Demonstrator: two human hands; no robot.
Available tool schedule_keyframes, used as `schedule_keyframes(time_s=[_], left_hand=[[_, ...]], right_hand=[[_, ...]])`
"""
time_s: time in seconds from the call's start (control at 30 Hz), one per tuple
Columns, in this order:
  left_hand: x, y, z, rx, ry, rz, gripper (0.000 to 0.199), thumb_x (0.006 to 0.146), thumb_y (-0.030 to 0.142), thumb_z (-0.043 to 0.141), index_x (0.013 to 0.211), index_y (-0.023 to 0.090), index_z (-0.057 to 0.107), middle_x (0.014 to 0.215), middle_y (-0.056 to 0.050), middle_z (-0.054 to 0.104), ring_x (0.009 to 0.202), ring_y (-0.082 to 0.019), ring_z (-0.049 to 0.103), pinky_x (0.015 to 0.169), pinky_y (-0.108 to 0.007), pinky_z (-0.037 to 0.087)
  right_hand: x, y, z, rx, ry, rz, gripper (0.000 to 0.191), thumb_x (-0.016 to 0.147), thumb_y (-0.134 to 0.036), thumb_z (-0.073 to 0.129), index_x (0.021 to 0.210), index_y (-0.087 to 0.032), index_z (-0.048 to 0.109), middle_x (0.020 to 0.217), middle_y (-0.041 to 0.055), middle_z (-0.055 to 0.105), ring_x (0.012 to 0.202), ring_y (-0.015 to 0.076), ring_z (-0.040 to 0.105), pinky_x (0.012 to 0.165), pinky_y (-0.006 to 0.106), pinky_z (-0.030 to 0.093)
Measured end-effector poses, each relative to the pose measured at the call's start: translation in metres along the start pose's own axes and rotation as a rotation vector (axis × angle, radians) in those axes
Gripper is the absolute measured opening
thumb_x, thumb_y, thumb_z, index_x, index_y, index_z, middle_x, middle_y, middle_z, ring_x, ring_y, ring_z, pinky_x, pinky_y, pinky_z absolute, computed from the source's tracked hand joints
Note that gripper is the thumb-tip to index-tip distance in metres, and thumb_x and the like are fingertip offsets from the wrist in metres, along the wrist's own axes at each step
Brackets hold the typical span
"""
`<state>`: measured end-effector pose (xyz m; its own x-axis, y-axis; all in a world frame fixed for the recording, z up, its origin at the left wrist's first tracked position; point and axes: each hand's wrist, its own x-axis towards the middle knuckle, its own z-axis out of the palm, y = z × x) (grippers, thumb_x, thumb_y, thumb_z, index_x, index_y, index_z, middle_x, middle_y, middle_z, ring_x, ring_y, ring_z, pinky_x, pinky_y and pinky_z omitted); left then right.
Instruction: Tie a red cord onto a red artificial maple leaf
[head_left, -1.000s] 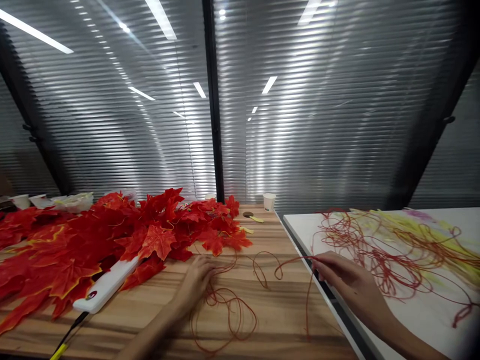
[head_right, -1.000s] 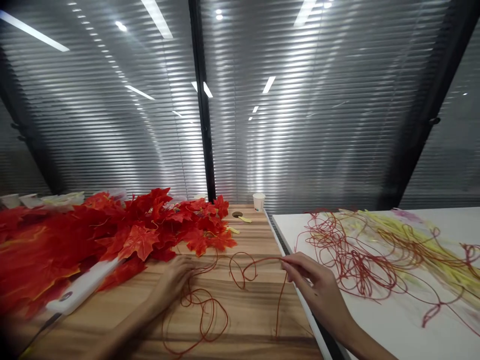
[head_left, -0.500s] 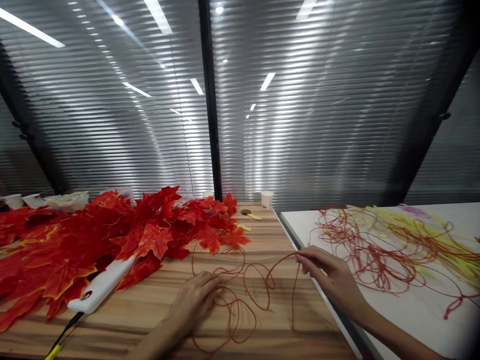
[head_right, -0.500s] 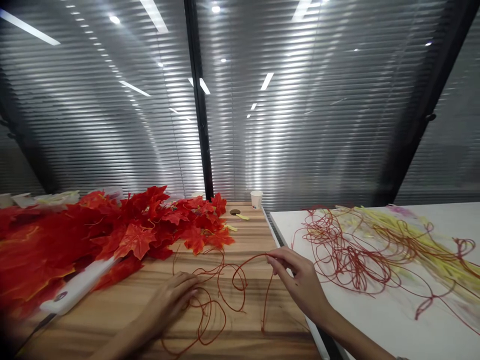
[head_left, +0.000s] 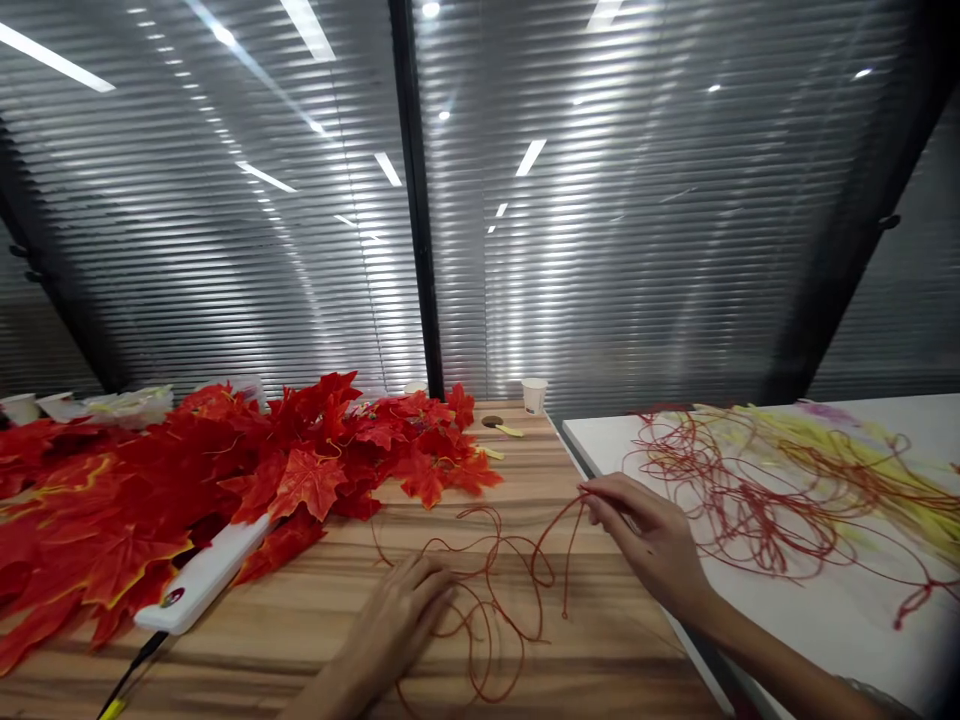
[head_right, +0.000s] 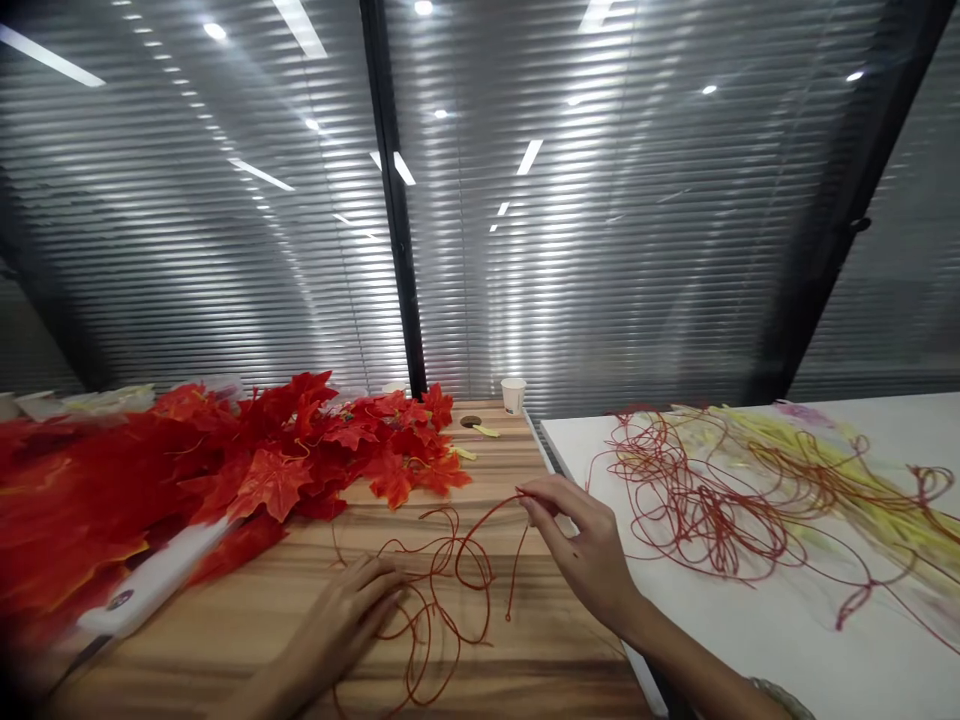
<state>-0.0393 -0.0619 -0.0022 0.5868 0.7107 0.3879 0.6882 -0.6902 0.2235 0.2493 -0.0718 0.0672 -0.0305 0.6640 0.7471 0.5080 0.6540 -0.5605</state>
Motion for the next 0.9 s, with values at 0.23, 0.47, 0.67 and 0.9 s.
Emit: schedule_keyframes(time_s=[0.23,0.47,0.67,0.9], left_hand=[[-0.004,0.006,-0.003,-0.005,0.011,0.1,0.026,0.088,0.024,0.035,0.097,0.022,0.06,0.087,-0.005,0.06,0.085,-0.016,0.054,0.078,-0.027,0.045],[-0.014,0.031,-0.009,0.01,-0.137,0.125,0.023,0.088,0.022,0.035,0.097,0.021,0.056,0.082,-0.004,0.061,0.078,-0.014,0.055,0.068,-0.023,0.042],[-0.029,0.039,-0.016,0.106,-0.095,0.259,0.019,0.087,0.019,0.037,0.098,0.018,0.053,0.075,-0.003,0.062,0.068,-0.013,0.057,0.058,-0.021,0.041],[-0.077,0.031,-0.009,0.164,0.116,0.413,0.022,0.087,0.02,0.038,0.102,0.024,0.054,0.061,0.0,0.06,0.056,-0.009,0.055,0.055,-0.016,0.044]], right_hand=[[-0.004,-0.001,-0.003,-0.013,-0.004,0.014,0.015,0.083,-0.026,0.048,0.085,-0.018,0.06,0.072,0.0046,0.059,0.061,0.0144,0.054,0.056,0.027,0.044],[-0.009,0.002,-0.023,-0.072,0.015,0.06,0.013,0.081,-0.027,0.051,0.084,-0.019,0.061,0.076,0.0039,0.061,0.062,0.0138,0.057,0.058,0.026,0.047],[-0.008,0.006,-0.031,-0.044,0.088,0.101,0.015,0.08,-0.03,0.054,0.084,-0.018,0.061,0.077,0.0044,0.061,0.059,0.0129,0.057,0.057,0.025,0.05],[0.001,0.008,-0.022,0.031,0.144,0.098,0.015,0.079,-0.029,0.055,0.085,-0.016,0.061,0.076,0.0045,0.061,0.057,0.0116,0.056,0.055,0.023,0.051]])
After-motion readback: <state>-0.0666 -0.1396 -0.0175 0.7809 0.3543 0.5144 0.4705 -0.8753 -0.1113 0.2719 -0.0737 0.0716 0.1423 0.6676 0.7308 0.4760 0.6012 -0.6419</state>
